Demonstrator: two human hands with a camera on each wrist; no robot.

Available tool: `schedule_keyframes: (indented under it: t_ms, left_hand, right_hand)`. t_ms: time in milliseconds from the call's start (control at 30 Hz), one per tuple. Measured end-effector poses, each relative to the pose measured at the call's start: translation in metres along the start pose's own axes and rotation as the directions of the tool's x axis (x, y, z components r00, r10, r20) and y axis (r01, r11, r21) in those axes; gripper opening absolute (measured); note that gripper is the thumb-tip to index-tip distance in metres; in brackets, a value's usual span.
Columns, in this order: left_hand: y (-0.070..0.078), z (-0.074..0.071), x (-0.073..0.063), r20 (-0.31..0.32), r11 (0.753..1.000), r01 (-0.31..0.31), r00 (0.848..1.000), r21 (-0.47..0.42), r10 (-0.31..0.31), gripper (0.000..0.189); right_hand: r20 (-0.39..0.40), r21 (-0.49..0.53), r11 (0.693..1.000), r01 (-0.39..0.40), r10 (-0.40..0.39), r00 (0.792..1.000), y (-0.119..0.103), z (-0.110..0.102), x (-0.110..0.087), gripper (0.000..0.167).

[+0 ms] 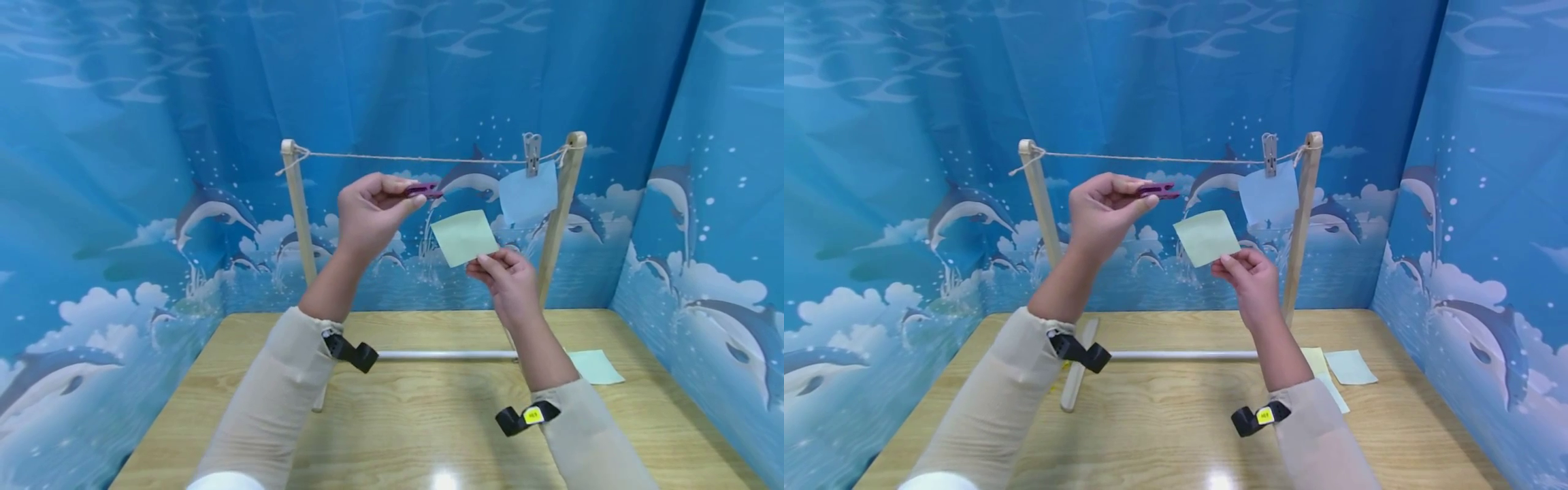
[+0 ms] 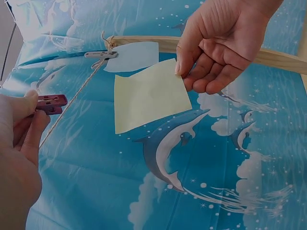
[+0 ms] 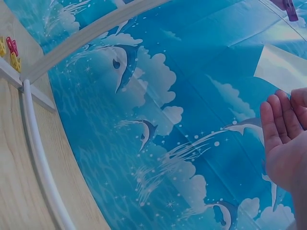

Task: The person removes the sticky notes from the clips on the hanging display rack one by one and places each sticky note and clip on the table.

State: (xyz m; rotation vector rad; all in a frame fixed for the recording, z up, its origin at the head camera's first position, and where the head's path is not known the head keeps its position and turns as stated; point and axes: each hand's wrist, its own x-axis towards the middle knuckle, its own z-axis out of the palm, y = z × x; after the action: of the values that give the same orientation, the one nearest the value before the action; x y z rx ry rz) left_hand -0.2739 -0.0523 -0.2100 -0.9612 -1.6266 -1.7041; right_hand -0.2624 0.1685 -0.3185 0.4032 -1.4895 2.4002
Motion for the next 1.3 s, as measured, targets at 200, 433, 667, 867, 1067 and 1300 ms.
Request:
schedule_keyframes:
  t_ms: [200, 433, 667, 867, 1067, 1300]
  left_hand:
    - [0.001, -0.004, -0.011, 0.018, 0.997, 0.062, 0.998, 0.047, -0.063, 0.024]
    - [-0.001, -0.012, -0.020, 0.049, 0.999, 0.048, 0.998, 0.012, -0.049, 0.033]
    - [-0.006, -0.022, -0.031, 0.065, 0.998, 0.056, 0.996, 0.030, -0.058, 0.032]
    - [-0.008, -0.031, -0.042, 0.064, 0.994, 0.097, 0.993, 0.053, -0.100, 0.032]
    - [-0.011, -0.041, -0.051, 0.043, 0.993, 0.104, 0.993, 0.053, -0.107, 0.033]
    - [-0.012, -0.051, -0.062, 0.041, 0.992, 0.118, 0.992, 0.031, -0.120, 0.032]
  right_hand:
    - [0.010, -0.002, 1.000, 0.014, -0.014, 1.000, 0.000, -0.003, -0.007, 0.006]
    - [-0.018, -0.013, 1.000, 0.020, -0.020, 1.000, 0.000, -0.010, -0.014, 0.006]
    - [-0.014, 0.015, 0.999, 0.040, -0.040, 0.999, -0.001, -0.015, -0.022, 0.009]
    - [-0.015, 0.017, 0.997, 0.069, -0.068, 0.998, -0.004, -0.021, -0.028, 0.009]
    - [-0.034, -0.002, 0.996, 0.089, -0.089, 0.995, -0.005, -0.026, -0.033, 0.009]
    - [-0.044, -0.011, 0.993, 0.122, -0.122, 0.992, -0.007, -0.035, -0.042, 0.015]
